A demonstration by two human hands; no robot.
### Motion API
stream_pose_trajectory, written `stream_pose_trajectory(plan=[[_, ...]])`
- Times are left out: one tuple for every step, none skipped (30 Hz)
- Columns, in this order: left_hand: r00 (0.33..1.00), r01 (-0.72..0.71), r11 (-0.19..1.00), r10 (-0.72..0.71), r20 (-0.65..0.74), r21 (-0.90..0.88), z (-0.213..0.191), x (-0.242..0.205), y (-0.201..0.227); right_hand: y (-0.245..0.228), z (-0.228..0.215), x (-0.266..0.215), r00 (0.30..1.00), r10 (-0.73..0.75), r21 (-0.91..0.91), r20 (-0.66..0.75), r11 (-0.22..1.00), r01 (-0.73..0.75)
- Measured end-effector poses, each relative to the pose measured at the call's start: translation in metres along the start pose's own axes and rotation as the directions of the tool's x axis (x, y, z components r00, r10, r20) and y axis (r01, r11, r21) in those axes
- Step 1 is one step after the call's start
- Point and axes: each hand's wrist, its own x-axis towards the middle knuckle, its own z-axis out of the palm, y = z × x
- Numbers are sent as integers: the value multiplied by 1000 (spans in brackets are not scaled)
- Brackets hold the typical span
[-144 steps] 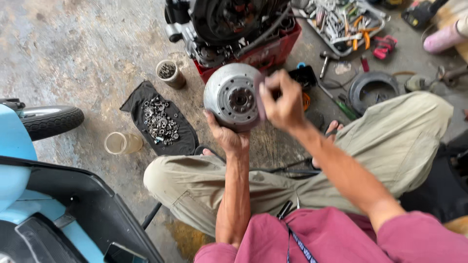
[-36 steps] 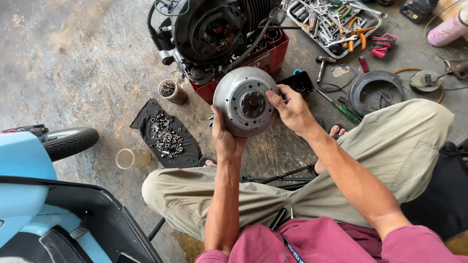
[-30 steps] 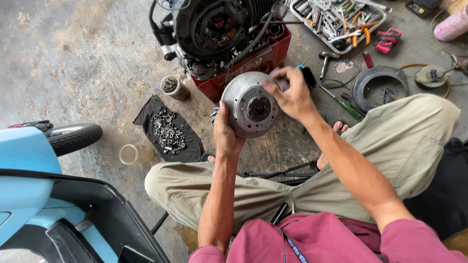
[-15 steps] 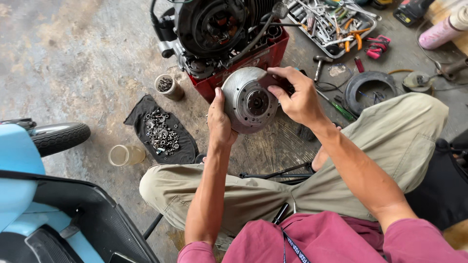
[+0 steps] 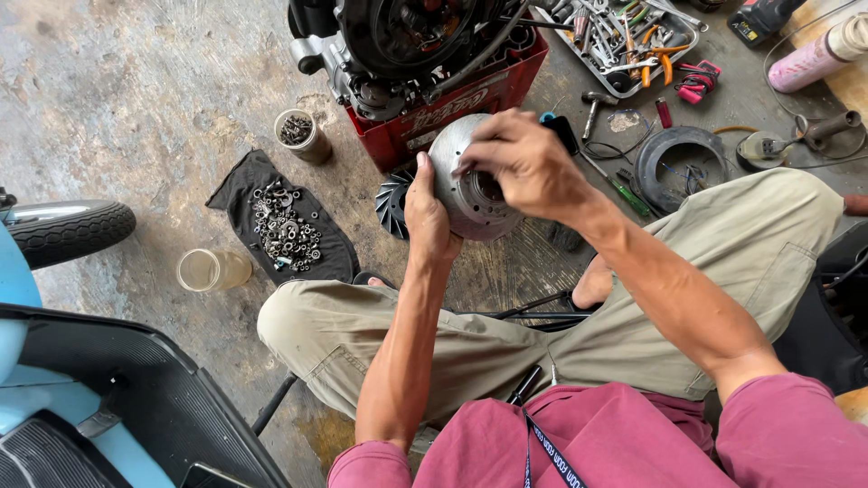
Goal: The person holds a cylindrical metal part in their left hand and uses a sanding block in their right hand to sand the inner surface and edges. They rotate the part periodically to access different areas while sitting in a workshop.
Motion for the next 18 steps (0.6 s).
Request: stream_pose_trajectory(plan=[[1000,1,1000,-1,1,1,3,-2,1,3,-7,6,1000,1,0,-1,1000,-1],[1000,-12,1000,12,6,-3,4,-4,3,6,-11,11,1000,-29,17,4,999,29],[1000,-24,1000,24,11,-7,4,-6,4,8,-16,16,998,-60,35,10,998,60],[1000,-28,1000,28,12,-12,4,-5,5,7,-16,17,998,-65,32,13,997,65],[1000,-30,1000,30,5,-3,4,-3,6,6,-17,18,999,-49,24,9,999,49],[1000,-29,1000,29,-7,5,3,-2,7,5,-17,19,999,-31,18,9,999,31],[999,-31,1000,31,-10,-1,2,-4,8,7,-14,18,999,-34,19,16,999,34],[999,-38,999,38,1,-16,1,-6,10,8,-10,16,994,-102,-3,49,995,102],[999,-46,999,46,13,-30,0,-8,12,10,-6,14,982,-168,-23,83,985,170],[999,-45,999,45,13,-27,-1,-7,12,15,-9,15,983,-167,-22,80,985,169],[999,-46,999,46,10,-21,-3,-7,11,19,-11,16,991,-122,-38,57,992,124],[999,-50,999,51,7,-20,-3,-6,10,24,-15,18,996,-82,-53,39,995,84],[999,-54,998,54,6,-24,-2,-8,12,13,-11,20,995,-86,-52,42,995,88],[998,-49,998,48,-30,-33,-1,-9,15,2,-7,22,985,-157,-72,68,984,162],[997,-45,998,43,-66,-42,1,-11,17,-9,-3,24,969,-228,-90,96,968,236],[997,-46,998,43,-65,-42,0,-9,15,-17,-15,30,969,-228,-91,96,967,237],[996,-77,994,73,-48,-77,-2,-7,13,-25,-26,35,988,-154,-72,19,985,155],[994,-109,988,105,-38,-111,-5,-5,12,-33,-35,41,996,-75,-41,-56,997,73]])
